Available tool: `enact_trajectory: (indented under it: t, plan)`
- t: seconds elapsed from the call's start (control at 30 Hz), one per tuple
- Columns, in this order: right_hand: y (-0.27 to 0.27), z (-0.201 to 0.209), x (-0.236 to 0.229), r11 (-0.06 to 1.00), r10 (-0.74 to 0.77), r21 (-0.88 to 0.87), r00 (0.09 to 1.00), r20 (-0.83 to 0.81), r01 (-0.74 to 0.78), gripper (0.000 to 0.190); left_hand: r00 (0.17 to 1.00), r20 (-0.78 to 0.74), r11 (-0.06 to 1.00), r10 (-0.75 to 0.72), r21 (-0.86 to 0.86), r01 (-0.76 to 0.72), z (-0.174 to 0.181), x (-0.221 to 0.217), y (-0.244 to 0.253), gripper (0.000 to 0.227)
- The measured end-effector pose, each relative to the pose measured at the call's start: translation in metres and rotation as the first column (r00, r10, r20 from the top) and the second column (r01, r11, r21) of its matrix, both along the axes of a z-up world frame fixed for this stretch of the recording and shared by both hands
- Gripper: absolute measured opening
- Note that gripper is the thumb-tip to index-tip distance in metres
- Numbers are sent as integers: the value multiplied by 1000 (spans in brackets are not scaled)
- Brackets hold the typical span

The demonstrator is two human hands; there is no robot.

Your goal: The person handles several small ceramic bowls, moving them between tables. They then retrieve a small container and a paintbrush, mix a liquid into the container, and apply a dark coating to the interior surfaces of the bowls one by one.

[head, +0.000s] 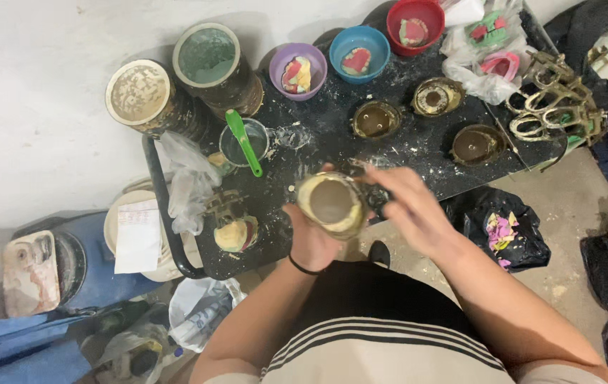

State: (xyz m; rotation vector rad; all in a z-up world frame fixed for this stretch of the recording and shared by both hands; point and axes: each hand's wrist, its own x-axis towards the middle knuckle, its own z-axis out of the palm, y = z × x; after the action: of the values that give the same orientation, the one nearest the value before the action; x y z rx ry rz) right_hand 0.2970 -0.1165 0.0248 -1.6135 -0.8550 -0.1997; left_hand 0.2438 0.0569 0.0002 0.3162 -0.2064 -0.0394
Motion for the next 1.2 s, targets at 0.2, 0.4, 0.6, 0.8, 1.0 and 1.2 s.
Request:
enact_trajectory:
  t: [0.2,0.4,0.6,0.8,1.0,1.2]
  plan:
    - [-10,-55,0,941,-290,-9,795,-534,337,16,879,-477,985,0,150,81,-41,-17,58,117]
    - [33,-61,-12,922,-383,-241,807,-449,304,15,653,-751,995,101,94,-46,5,-34,59,88]
    - [52,-79,-14,903,-345,-356,898,-274,239,14,755,-622,977,-206,-175,122,-108,-50,89,91]
    - [56,-91,-12,863,-362,-456,897,-255,218,16,761,-647,993,-47,49,104,-76,-46,90,99]
    - [60,-87,-15,835,-376,-483,914,-151,264,15,750,-657,988,-75,56,147,-77,-47,94,100]
    - [63,-86,-16,838,-375,-470,918,-127,277,16,727,-664,981,-174,-55,184,-87,-46,100,102]
